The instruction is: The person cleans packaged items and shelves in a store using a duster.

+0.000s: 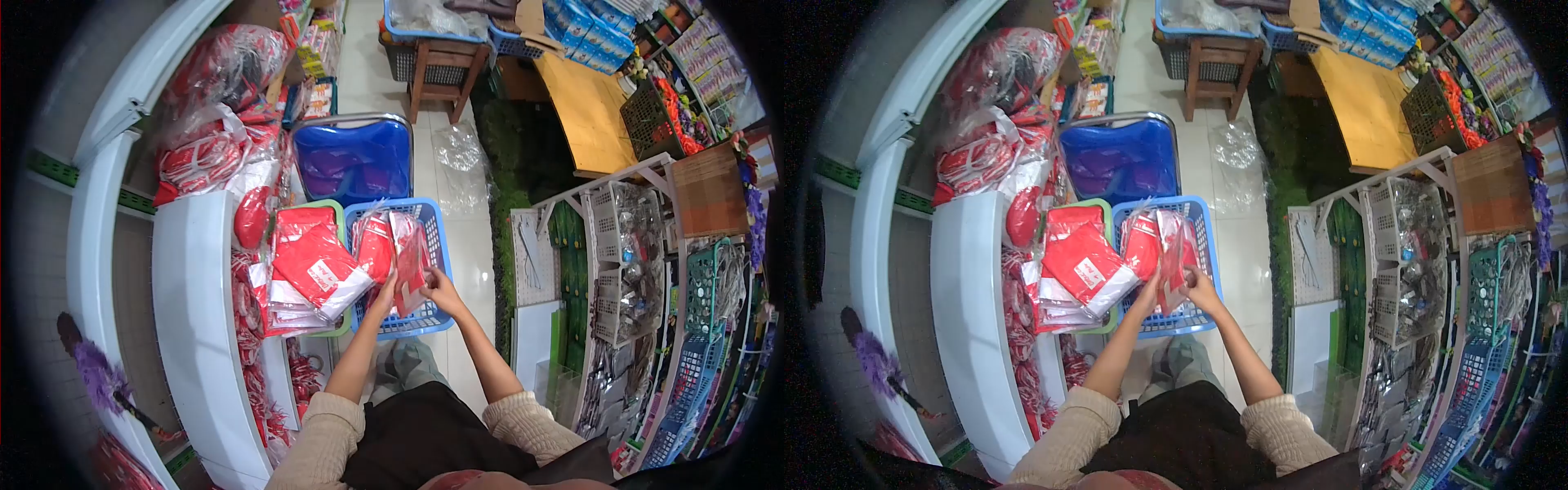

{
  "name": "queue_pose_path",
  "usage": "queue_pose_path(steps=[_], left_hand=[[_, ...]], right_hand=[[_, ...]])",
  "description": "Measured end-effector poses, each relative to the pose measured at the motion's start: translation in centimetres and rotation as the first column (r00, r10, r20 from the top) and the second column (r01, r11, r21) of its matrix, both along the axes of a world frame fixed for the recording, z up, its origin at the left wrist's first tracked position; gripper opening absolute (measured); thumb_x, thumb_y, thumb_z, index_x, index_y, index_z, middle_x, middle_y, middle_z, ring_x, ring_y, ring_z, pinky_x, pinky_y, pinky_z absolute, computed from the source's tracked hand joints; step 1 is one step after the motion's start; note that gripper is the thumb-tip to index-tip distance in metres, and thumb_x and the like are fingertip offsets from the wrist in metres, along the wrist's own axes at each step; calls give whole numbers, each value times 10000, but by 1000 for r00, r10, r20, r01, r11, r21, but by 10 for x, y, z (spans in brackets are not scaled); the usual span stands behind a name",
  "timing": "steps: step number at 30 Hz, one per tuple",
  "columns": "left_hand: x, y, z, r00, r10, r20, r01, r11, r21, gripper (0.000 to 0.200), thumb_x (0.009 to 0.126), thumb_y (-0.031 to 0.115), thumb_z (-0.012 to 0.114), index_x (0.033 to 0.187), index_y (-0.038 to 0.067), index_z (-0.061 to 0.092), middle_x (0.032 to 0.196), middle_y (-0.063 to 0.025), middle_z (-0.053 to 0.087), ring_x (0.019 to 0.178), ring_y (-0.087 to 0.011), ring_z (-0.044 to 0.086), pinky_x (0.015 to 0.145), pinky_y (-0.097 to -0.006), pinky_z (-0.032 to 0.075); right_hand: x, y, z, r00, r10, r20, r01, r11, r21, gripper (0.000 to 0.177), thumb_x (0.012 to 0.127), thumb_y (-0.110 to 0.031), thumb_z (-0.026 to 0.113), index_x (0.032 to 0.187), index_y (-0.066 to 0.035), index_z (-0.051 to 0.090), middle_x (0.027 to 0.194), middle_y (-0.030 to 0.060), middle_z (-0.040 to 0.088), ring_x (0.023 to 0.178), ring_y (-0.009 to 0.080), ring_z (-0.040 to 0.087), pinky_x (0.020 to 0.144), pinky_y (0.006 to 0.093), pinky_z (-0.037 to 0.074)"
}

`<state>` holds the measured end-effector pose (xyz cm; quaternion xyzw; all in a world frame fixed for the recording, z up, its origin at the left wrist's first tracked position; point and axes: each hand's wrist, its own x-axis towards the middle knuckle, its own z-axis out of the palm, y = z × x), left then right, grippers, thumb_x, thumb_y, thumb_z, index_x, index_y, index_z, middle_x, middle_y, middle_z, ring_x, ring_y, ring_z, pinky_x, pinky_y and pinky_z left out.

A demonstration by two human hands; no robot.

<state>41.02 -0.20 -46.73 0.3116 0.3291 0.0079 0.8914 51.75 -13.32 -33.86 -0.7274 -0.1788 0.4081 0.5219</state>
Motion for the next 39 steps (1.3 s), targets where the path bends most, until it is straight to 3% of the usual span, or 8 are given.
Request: queue_pose_path(steps=[4, 5, 11, 16, 17, 20, 29, 39], left_hand=[[-14, 7, 82, 985, 146, 88, -140, 988, -71, 465, 936, 396, 424, 1275, 77, 430, 1276, -45, 480, 1154, -176, 470, 1007, -342, 337], [-18, 14, 97, 962, 181, 203, -115, 948, -298, 420, 944, 323, 430, 1293, 92, 398, 1287, -47, 468, 1174, -189, 463, 997, -369, 361], [-38, 23, 225, 925, 154, 347, -192, 978, 79, 506, 919, 144, 476, 1368, 82, 249, 1339, -109, 398, 1221, -218, 423, 999, -397, 368], [-58, 25, 279, 916, 94, 391, -304, 797, 521, 543, 909, 61, 466, 1388, 43, 211, 1363, -131, 364, 1240, -205, 392, 1027, -330, 321], [-66, 26, 292, 908, 109, 404, -322, 800, 506, 531, 910, 64, 469, 1380, 33, 224, 1347, -130, 386, 1227, -207, 409, 1022, -347, 335], [-96, 28, 330, 848, 152, 507, -351, 878, 324, 527, 906, 60, 475, 1374, 35, 234, 1329, -129, 410, 1215, -209, 426, 1013, -370, 352], [-222, 22, 425, 532, 206, 822, -214, 971, -105, 384, 936, 202, 426, 1295, 67, 405, 1290, -86, 468, 1178, -217, 457, 986, -382, 366], [-329, 2, 464, 412, 432, 802, -813, 572, 110, 541, 903, 395, 480, 1285, 25, 382, 1261, -127, 484, 1159, -248, 476, 982, -414, 390]], right_hand=[[-15, -5, 79, 985, 134, -114, -111, 976, 188, 552, 683, 43, 619, 1212, -30, 481, 772, -18, 478, 702, 77, 480, 633, 212, 407], [-19, -8, 98, 988, 142, -54, -128, 971, 204, 526, 694, 33, 608, 1202, -48, 499, 807, -17, 503, 725, 80, 493, 625, 216, 411], [-51, -8, 150, 898, -101, 428, 31, 985, 167, 418, 782, -53, 589, 1187, -19, 495, 824, 67, 595, 751, 118, 558, 674, 256, 455], [-87, 3, 179, 691, -179, 700, 98, 983, 156, 357, 834, -48, 560, 1184, -9, 502, 805, 111, 614, 607, 114, 529, 571, 273, 447], [-93, 4, 184, 772, -214, 598, 131, 975, 180, 346, 840, -69, 543, 1179, -15, 505, 1037, 211, 607, 902, 298, 621, 775, 344, 470], [-110, 4, 213, 664, -360, 655, 150, 923, 355, 328, 834, -8, 542, 1162, -6, 529, 812, 131, 628, 592, 94, 502, 545, 268, 430], [-184, 21, 285, 928, -336, 162, 115, 671, 733, 353, 850, 5, 558, 1194, 54, 499, 1155, 135, 561, 1074, 181, 532, 927, 286, 406], [-296, 73, 341, 990, -16, 137, -106, 545, 832, 390, 846, -11, 573, 1216, 55, 467, 1157, 149, 564, 1054, 178, 542, 913, 293, 415]])
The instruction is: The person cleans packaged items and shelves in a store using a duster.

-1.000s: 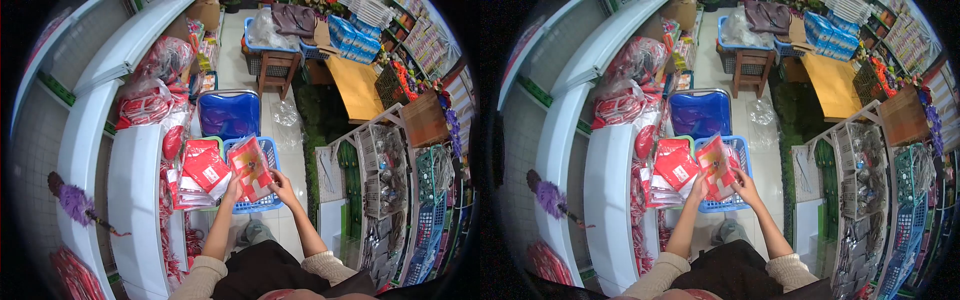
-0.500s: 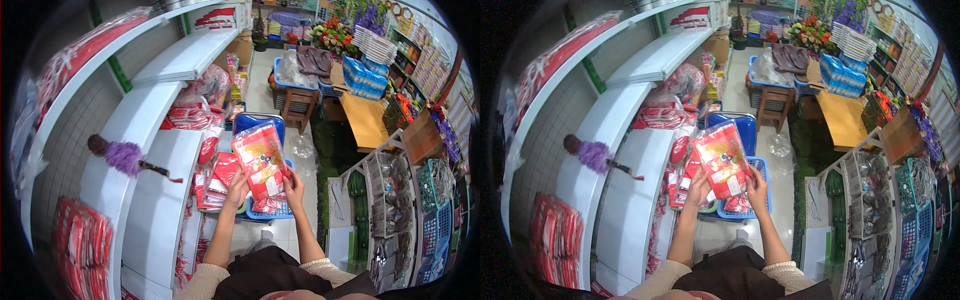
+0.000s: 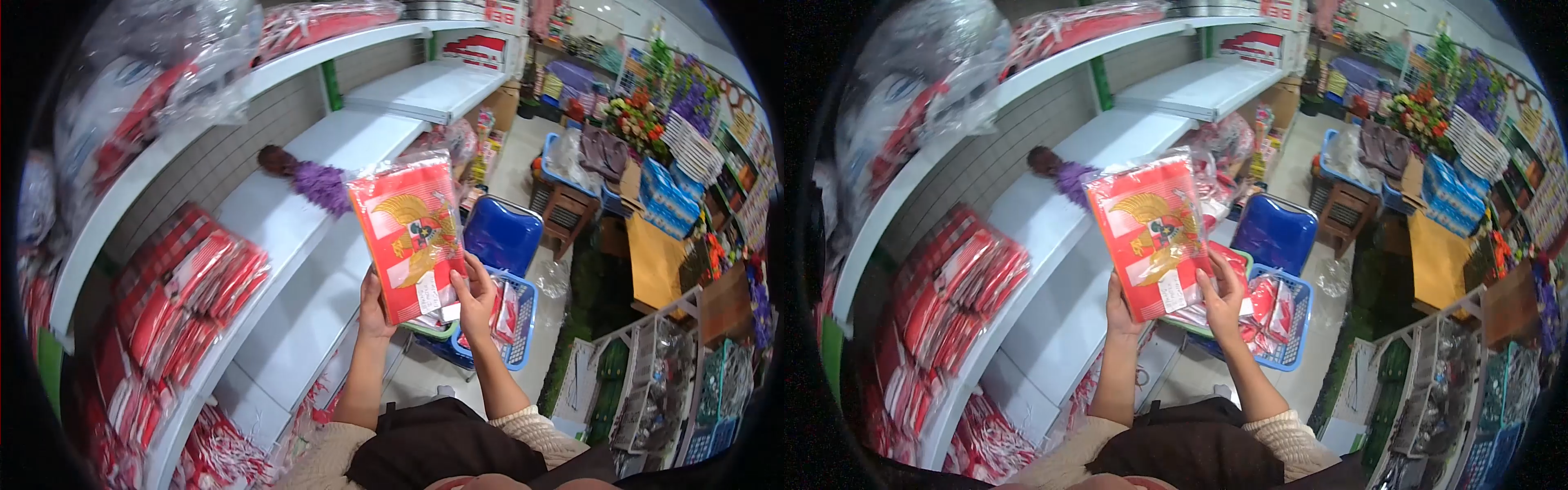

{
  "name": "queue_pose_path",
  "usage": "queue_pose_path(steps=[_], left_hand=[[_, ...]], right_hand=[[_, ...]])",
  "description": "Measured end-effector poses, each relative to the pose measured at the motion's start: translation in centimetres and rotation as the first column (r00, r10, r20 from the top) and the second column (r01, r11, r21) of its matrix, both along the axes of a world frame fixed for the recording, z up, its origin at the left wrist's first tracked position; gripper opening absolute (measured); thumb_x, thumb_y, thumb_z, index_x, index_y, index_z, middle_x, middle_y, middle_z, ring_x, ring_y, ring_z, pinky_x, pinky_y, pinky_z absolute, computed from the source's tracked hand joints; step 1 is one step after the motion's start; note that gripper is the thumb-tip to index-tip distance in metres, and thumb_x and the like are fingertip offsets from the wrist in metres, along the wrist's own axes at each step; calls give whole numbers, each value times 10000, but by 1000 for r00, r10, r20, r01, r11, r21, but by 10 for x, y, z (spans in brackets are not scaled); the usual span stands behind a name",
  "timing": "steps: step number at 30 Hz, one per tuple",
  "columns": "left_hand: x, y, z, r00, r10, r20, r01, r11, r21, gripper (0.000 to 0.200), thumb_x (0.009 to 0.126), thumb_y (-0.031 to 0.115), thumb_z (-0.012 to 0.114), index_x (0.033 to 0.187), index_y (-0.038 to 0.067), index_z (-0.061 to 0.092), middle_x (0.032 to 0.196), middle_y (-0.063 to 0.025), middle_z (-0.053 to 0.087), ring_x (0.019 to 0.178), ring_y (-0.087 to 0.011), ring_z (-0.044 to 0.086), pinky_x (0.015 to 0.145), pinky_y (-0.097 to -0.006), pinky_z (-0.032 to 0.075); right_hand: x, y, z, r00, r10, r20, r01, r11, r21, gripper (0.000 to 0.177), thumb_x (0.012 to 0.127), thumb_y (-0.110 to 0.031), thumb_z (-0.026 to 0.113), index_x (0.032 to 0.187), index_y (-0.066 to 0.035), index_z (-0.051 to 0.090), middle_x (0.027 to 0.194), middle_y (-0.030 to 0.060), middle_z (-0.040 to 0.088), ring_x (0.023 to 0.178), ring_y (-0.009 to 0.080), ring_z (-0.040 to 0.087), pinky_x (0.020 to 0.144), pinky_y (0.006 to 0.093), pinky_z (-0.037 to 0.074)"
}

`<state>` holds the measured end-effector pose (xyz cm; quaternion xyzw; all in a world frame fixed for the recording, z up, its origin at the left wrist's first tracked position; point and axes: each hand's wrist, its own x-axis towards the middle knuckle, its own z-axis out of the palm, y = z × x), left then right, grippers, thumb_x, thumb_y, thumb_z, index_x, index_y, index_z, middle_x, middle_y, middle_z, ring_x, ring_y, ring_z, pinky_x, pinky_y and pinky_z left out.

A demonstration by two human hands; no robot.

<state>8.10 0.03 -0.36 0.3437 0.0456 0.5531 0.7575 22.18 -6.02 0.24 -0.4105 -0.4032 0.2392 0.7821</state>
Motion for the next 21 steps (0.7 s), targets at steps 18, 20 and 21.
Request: queue_pose_path(steps=[18, 20, 21], left_hand=[[-92, 4, 9, 885, 334, 325, -294, 941, -166, 723, 857, 625, 353, 1372, 121, 293, 1378, -96, 356, 1220, -304, 394, 1002, -490, 343], [-97, 9, 2, 883, 328, 336, -278, 942, -187, 717, 858, 622, 356, 1367, 121, 302, 1376, -93, 359, 1218, -301, 397, 1003, -484, 343], [-97, 8, 6, 878, 356, 320, -306, 932, -196, 717, 856, 623, 358, 1365, 120, 306, 1375, -95, 360, 1217, -304, 398, 1000, -488, 345]], right_hand=[[-80, 65, 60, 563, -251, 787, 99, 966, 238, 141, 777, -6, 566, 911, 5, 608, 899, 131, 557, 820, 304, 508, 713, 386, 421], [-73, 93, 67, 485, -339, 806, 154, 941, 303, 189, 775, -27, 571, 961, -3, 593, 932, 125, 555, 852, 315, 511, 724, 404, 423], [-71, 108, 70, 452, -369, 812, 180, 929, 322, 222, 774, -38, 573, 993, -6, 584, 949, 126, 555, 872, 321, 513, 735, 413, 426]])
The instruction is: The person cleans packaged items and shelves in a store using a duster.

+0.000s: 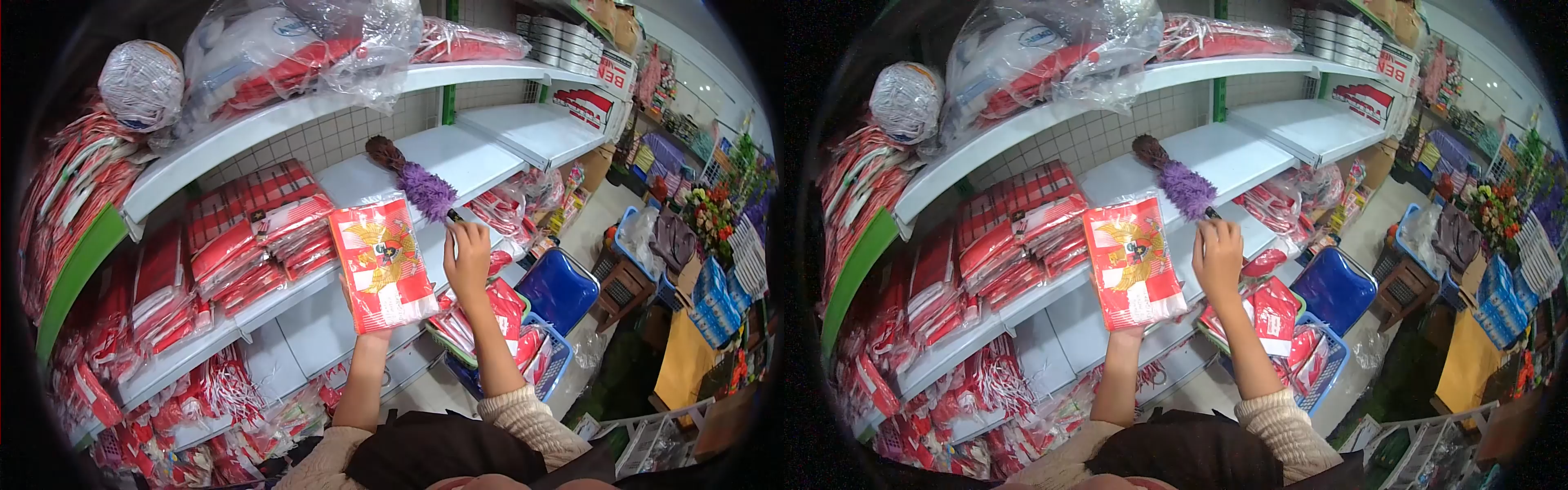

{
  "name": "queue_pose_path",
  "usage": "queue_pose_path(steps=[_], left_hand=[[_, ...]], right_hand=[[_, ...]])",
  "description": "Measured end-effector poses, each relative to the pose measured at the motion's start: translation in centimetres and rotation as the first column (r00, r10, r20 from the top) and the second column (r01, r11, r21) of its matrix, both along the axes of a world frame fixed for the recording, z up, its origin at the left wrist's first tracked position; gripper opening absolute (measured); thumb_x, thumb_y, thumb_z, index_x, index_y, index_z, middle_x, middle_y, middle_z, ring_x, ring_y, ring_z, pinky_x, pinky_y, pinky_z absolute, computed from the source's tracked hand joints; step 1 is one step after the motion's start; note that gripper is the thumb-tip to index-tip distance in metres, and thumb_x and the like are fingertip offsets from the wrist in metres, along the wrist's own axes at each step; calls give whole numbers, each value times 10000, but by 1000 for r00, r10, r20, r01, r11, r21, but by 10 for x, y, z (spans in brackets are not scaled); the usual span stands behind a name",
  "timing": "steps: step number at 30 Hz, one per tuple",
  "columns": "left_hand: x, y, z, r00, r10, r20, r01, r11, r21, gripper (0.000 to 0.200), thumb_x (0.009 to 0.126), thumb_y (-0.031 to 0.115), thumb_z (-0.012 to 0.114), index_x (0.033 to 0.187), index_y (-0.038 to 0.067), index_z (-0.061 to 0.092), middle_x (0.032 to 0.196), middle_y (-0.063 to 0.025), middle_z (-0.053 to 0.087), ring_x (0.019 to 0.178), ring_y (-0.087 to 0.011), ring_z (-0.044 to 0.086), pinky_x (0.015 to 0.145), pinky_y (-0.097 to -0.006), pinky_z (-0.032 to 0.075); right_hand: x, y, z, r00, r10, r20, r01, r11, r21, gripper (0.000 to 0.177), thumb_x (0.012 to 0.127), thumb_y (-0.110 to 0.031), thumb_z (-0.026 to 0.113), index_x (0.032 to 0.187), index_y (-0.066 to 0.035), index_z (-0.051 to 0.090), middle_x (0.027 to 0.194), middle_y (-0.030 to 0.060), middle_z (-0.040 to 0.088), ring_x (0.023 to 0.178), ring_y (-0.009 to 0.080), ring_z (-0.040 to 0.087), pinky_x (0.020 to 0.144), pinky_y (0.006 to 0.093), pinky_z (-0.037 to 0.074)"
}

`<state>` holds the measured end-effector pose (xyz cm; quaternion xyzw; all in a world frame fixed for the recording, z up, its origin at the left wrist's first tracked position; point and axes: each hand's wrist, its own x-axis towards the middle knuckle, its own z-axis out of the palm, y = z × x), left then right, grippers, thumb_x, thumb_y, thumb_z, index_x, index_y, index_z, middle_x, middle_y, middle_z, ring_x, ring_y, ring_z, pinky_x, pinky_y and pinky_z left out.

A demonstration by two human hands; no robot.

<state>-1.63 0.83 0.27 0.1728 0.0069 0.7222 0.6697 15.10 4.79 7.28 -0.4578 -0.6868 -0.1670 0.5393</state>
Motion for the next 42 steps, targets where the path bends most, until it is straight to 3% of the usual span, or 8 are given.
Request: queue_pose_path(steps=[4, 5, 8, 13, 22, 32, 38, 42], left_hand=[[5, -8, 21, 999, -49, 13, 49, 999, 17, 728, 846, 627, 376, 1359, 114, 315, 1369, -108, 365, 1209, -316, 405, 984, -509, 354], [5, -9, 24, 995, -100, 26, 99, 994, 39, 733, 843, 628, 382, 1359, 112, 315, 1367, -112, 367, 1206, -319, 407, 979, -517, 357], [8, 0, 22, 981, -186, 52, 181, 980, 88, 750, 832, 629, 404, 1357, 102, 315, 1359, -127, 376, 1198, -330, 415, 963, -541, 362], [16, 7, 17, 984, -168, 64, 165, 985, 59, 763, 824, 633, 417, 1351, 89, 321, 1348, -134, 391, 1191, -332, 423, 963, -537, 363], [23, 18, 16, 979, -203, 12, 202, 979, 31, 753, 833, 632, 399, 1341, 79, 338, 1335, -134, 411, 1186, -316, 434, 982, -493, 359], [33, 25, 9, 971, -241, 10, 241, 971, -14, 681, 841, 598, 407, 1280, 78, 395, 1253, -129, 465, 1124, -308, 475, 947, -483, 392], [40, 27, 6, 959, -282, 8, 282, 958, -48, 617, 845, 563, 422, 1222, 75, 447, 1174, -126, 516, 1062, -304, 515, 912, -473, 425], [44, 28, -1, 954, -300, 16, 300, 948, -103, 576, 848, 540, 433, 1183, 73, 482, 1122, -124, 550, 1021, -301, 542, 889, -466, 446]], right_hand=[[1, 54, -8, 966, -234, 112, 248, 960, -129, 353, 764, -82, 577, 1108, -11, 542, 1032, 143, 546, 908, 338, 538, 720, 428, 462], [0, 58, -13, 958, -250, 137, 283, 896, -341, 409, 760, -86, 565, 1165, -44, 526, 997, 167, 573, 820, 339, 588, 655, 432, 489], [8, 67, -33, 969, -187, 163, 246, 818, -520, 430, 773, -84, 551, 1200, -100, 512, 909, 164, 601, 707, 332, 615, 590, 425, 492], [22, 24, -69, 984, -134, -119, 70, 897, -437, 362, 819, -103, 560, 1177, -123, 508, 891, 193, 621, 734, 360, 610, 603, 446, 468], [82, -22, -221, 949, -135, -284, -76, 778, -624, 371, 806, -89, 522, 1168, -40, 460, 873, 257, 598, 736, 423, 578, 649, 502, 443], [140, -69, -158, 852, -508, -129, 331, 713, -619, 254, 812, -141, 526, 1029, -12, 551, 742, 259, 587, 667, 439, 564, 581, 495, 416], [162, -96, -138, 995, -103, -19, 90, 935, -342, 318, 703, -118, 570, 1011, -37, 561, 712, 221, 584, 609, 397, 569, 550, 455, 434], [169, -106, -128, 952, 26, 304, 128, 870, -477, 289, 660, -160, 580, 930, -59, 579, 691, 189, 584, 603, 377, 573, 557, 455, 445]])
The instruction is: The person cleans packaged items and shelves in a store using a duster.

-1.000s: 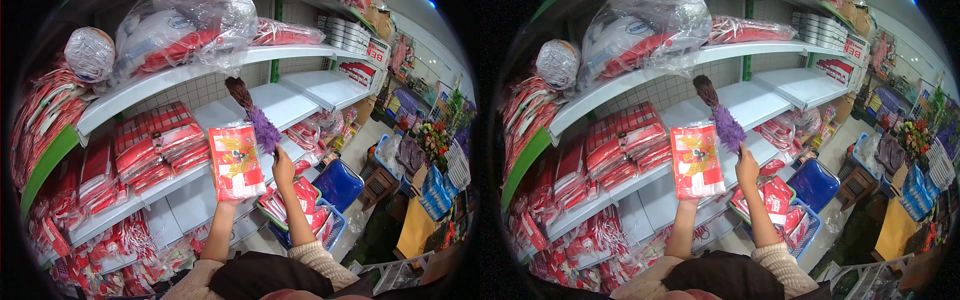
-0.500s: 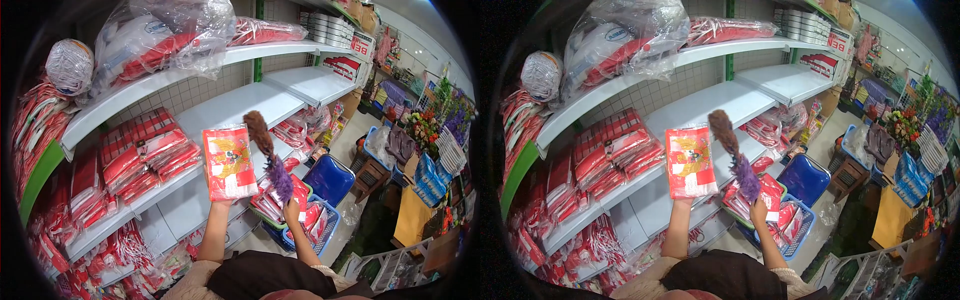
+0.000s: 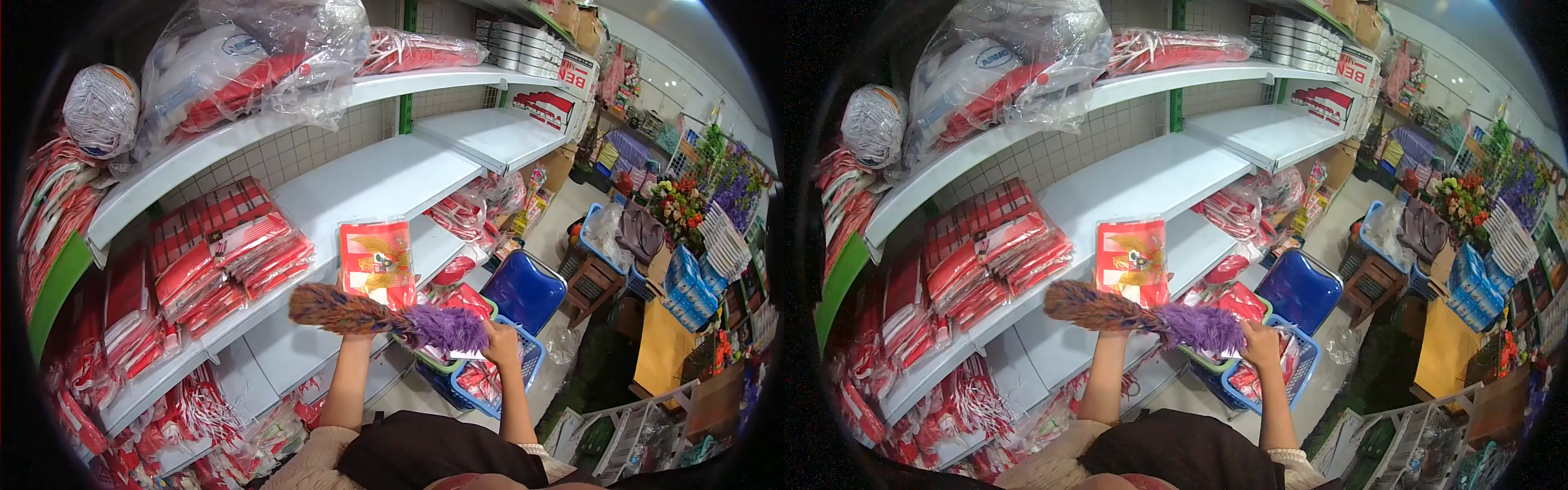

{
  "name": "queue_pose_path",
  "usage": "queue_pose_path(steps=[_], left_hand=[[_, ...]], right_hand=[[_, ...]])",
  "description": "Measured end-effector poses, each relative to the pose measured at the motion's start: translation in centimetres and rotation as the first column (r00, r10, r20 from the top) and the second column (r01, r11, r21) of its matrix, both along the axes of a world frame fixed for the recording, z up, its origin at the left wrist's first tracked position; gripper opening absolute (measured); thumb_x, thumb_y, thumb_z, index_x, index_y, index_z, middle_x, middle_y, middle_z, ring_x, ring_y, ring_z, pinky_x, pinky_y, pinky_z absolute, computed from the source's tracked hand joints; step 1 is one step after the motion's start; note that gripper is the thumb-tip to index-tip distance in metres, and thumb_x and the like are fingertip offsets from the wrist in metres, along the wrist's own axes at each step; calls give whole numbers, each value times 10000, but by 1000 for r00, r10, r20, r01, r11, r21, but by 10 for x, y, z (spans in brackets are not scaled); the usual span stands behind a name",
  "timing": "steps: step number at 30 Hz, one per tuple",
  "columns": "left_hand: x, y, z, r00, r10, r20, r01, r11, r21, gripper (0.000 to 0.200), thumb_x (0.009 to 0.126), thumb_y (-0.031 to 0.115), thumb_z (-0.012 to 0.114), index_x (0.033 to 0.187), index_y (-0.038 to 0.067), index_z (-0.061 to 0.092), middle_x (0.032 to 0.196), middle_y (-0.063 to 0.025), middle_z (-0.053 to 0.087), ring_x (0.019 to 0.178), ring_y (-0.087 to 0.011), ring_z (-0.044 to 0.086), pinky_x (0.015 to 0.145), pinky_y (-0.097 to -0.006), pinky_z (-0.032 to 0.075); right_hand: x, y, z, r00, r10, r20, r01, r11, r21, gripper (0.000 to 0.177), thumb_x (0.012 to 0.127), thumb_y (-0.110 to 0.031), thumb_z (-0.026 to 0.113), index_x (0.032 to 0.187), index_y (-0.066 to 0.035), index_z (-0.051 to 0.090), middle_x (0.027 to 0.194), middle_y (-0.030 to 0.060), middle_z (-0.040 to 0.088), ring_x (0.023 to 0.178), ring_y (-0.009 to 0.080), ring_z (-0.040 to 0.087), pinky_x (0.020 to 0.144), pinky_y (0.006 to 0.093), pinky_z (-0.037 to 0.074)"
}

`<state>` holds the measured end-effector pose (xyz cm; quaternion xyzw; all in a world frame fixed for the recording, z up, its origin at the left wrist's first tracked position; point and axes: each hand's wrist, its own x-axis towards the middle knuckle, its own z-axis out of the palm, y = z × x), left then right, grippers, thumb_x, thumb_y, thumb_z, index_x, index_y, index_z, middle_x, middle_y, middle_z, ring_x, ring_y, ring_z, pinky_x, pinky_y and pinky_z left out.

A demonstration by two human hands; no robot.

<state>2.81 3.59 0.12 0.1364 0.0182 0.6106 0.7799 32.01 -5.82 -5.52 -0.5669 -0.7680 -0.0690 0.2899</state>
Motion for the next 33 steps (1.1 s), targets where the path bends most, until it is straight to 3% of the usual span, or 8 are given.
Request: queue_pose_path(steps=[3, 4, 8, 16, 22, 30, 31, 33], left_hand=[[2, 4, -5, 1000, -10, 8, 11, 998, -56, 547, 851, 522, 441, 1154, 72, 509, 1082, -123, 575, 989, -299, 562, 871, -460, 463], [-3, 9, -13, 996, -77, 40, 68, 979, 193, 531, 864, 497, 428, 1181, 77, 493, 1126, -125, 558, 1022, -295, 548, 881, -458, 459], [0, -1, -6, 999, -48, 13, 47, 999, 22, 563, 855, 521, 433, 1210, 87, 476, 1180, -113, 533, 1047, -286, 532, 905, -447, 446], [-4, 22, -48, 978, -210, -5, 209, 972, 109, 507, 878, 488, 401, 1131, 61, 505, 1077, -110, 561, 966, -258, 550, 836, -426, 461], [1, 6, -13, 998, 30, -47, -30, 1000, -7, 494, 871, 479, 432, 1151, 79, 509, 1130, -98, 560, 1019, -260, 552, 892, -412, 457], [-3, 10, -36, 998, -55, -28, 56, 998, 36, 521, 894, 502, 353, 1198, 98, 478, 1136, -106, 547, 1047, -280, 522, 930, -461, 411], [-3, 9, -40, 998, -42, -49, 43, 999, 16, 527, 898, 510, 333, 1205, 105, 475, 1126, -106, 550, 1046, -286, 518, 936, -474, 401], [-2, 28, -74, 967, -229, 109, 177, 918, 355, 532, 896, 485, 365, 1217, 72, 464, 1151, -114, 539, 1045, -288, 525, 921, -464, 422]], right_hand=[[2, 2, -16, 965, -203, -168, 200, 979, -34, 242, 680, -170, 559, 876, -28, 573, 667, 213, 574, 618, 400, 562, 567, 468, 434], [0, 2, -16, 931, -287, -227, 281, 958, -58, 220, 693, -168, 546, 845, -11, 568, 657, 222, 566, 620, 407, 556, 562, 469, 427], [-5, 0, -2, 769, -544, -336, 520, 838, -167, 192, 725, -156, 539, 843, -7, 569, 677, 244, 567, 635, 422, 557, 581, 482, 425], [12, -6, -23, 998, -32, -53, 33, 999, 24, 276, 675, -157, 579, 930, -53, 575, 625, 214, 568, 575, 400, 552, 557, 478, 424], [-2, 4, -17, 828, -504, -245, 488, 864, -127, 170, 722, -155, 574, 842, -34, 561, 657, 212, 576, 607, 402, 555, 559, 471, 428], [5, -4, -35, 991, -119, -58, 124, 989, 84, 171, 762, -192, 527, 802, -33, 575, 605, 180, 552, 555, 389, 534, 516, 446, 410], [-1, -7, -30, 968, -235, -82, 235, 972, -17, 206, 768, -218, 515, 786, -24, 582, 623, 187, 565, 581, 391, 549, 534, 457, 421], [-2, -1, -43, 898, -413, -155, 401, 910, -103, 191, 751, -192, 516, 768, -13, 582, 646, 209, 572, 615, 399, 558, 556, 470, 426]])
